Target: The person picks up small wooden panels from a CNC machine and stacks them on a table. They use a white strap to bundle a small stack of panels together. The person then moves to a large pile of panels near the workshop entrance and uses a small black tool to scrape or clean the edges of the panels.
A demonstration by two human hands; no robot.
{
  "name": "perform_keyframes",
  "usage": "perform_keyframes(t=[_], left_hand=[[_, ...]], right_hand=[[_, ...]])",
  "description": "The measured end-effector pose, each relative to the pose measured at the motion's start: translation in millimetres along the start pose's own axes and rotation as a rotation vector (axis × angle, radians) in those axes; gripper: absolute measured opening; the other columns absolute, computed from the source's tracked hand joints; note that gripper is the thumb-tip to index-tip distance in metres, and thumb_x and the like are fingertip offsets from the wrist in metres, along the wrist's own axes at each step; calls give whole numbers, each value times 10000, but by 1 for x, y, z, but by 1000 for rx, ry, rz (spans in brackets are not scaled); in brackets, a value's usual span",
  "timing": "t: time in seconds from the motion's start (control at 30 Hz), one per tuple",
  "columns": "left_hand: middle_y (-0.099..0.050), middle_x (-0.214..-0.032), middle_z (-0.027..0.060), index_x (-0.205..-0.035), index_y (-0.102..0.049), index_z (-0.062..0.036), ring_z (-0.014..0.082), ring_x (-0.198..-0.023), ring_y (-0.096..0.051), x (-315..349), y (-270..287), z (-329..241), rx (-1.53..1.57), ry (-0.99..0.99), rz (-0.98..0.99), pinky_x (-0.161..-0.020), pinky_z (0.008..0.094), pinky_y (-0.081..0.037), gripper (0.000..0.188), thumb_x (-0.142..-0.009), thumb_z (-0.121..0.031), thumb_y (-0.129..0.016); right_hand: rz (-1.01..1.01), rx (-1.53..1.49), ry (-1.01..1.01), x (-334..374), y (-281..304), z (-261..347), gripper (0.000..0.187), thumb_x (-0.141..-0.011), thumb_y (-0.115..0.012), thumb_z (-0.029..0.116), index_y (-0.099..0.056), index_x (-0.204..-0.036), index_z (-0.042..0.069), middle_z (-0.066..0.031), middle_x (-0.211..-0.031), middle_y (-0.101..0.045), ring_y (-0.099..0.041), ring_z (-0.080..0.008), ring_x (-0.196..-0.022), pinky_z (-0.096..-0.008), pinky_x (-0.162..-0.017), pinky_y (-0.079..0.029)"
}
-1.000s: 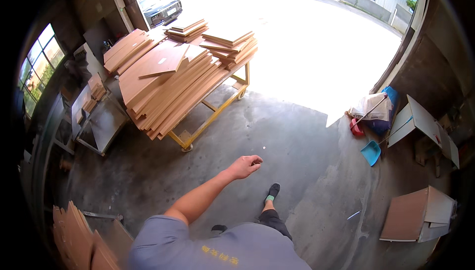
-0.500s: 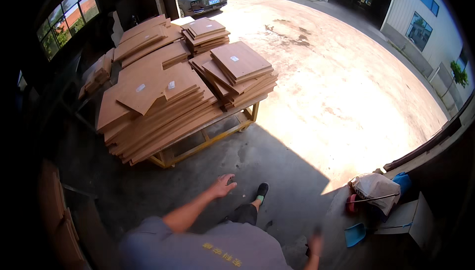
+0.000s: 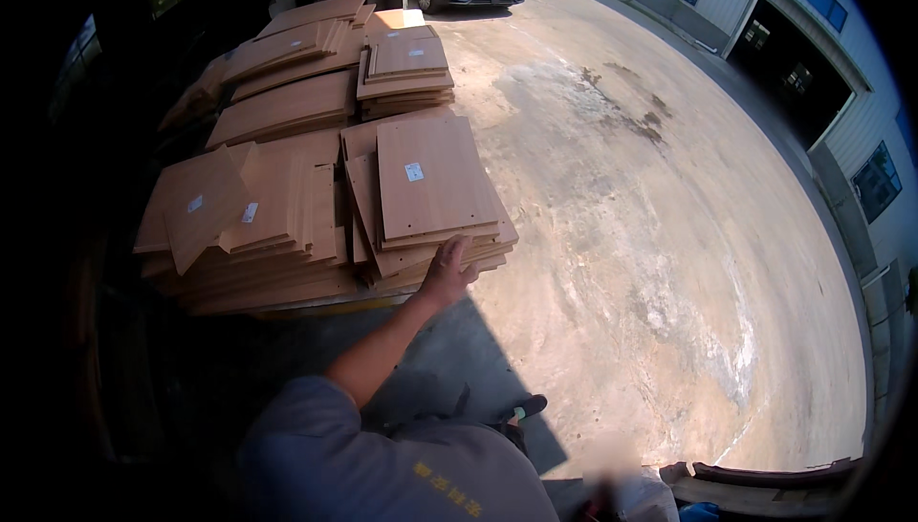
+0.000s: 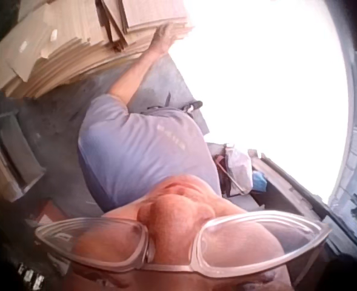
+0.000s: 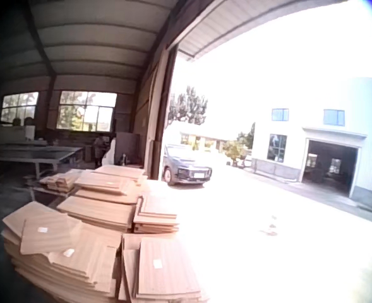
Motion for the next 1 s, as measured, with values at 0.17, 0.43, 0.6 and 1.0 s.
perform_keyframes(t=[0.17, 0.43, 0.6, 1.0], left_hand=[[-460, -1358, 235, -1320, -454, 5, 400, -1256, -447, -91, -31, 49, -177, 179, -126, -1065, 450, -383, 570, -841, -213, -672], [-431, -1400, 242, -1343, -443, -9, 402, -1293, -415, -169, -44, 103, -301, 441, -364, -1092, 467, -352, 593, -833, -197, -680], [-427, -1402, 245, -1360, -427, -18, 409, -1294, -410, -227, -37, 144, -378, 490, -478, -1086, 476, -347, 610, -833, -187, -684], [-413, -1402, 261, -1377, -424, -20, 424, -1304, -395, -438, 24, 283, -543, 696, -598, -1078, 474, -359, 645, -833, -254, -678]], right_hand=[[177, 179, -108, -115, -70, 28, 298, -910, -584, 302, -480, -969, 29, -98, -875, -532, -511, -192, -724, -363, -615, -417], [261, 408, -152, -337, -130, 174, 302, -886, -603, 291, -477, -758, 48, -46, -683, -490, -457, -160, -573, -350, -516, -365], [249, 430, 87, -516, -224, 360, 360, -870, -615, 284, -475, -626, 60, -13, -563, -464, -424, -141, -479, -341, -454, -332], [1030, 275, 275, -386, -757, 632, 398, -902, -625, 248, -586, -1236, 35, -17, -683, -572, -409, -76, -457, -242, -427, -326]])
Point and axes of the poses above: each hand's wrist, its own x-axis away from the middle knuckle, its own y-axis out of the back of the hand, z = x × y, the point moved 10 cm from there along -x, towards the middle knuckle
